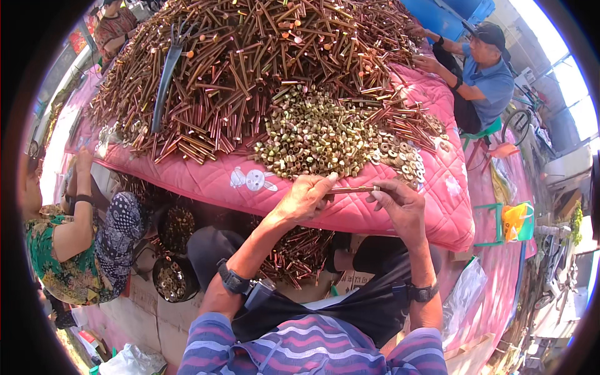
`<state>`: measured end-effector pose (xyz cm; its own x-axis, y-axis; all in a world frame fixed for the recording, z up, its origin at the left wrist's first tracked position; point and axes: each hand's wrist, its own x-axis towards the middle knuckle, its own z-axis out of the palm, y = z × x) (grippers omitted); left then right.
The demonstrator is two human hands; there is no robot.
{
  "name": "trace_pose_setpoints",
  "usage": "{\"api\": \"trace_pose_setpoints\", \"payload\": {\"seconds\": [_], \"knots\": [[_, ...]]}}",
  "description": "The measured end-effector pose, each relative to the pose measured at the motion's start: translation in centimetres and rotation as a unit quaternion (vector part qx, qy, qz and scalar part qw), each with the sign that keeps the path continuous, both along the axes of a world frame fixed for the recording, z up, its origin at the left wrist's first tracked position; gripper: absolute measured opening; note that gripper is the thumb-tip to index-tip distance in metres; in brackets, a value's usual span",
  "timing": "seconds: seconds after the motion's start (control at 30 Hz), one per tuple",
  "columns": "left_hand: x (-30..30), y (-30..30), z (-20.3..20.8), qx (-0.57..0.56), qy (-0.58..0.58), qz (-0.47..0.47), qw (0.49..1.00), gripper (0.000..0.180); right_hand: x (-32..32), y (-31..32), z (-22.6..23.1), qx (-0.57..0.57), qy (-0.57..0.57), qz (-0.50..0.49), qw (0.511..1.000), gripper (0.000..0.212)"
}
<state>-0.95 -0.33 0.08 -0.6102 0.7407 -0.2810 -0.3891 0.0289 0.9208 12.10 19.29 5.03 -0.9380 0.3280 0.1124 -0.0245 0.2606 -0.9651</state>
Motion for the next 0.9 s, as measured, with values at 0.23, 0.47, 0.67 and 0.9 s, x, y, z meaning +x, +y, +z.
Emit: {"api": "trace_pose_setpoints", "payload": {"seconds": [0.23, 0.47, 0.67, 0.9], "knots": [[-0.03, 0.07, 0.96, -0.008, -0.034, -0.002, 0.999, 0.041, -0.14, 0.36, -0.10, -0.005, -0.008, 0.009, 1.000, 0.014], [-0.44, 0.09, 0.41, -0.018, 0.012, -0.023, 0.999, 0.042, -0.10, 0.30, -0.35, 0.024, -0.025, 0.014, 0.999, 0.017], [-0.44, 0.05, 0.45, -0.006, -0.001, -0.044, 0.999, 0.043, 0.00, 0.60, -0.60, 0.110, -0.019, 0.029, 0.993, 0.024], [-0.30, 0.08, 0.13, 0.004, 0.044, -0.053, 0.998, 0.044, 0.10, -0.17, -0.69, 0.021, -0.103, -0.003, 0.994, 0.031]]}}
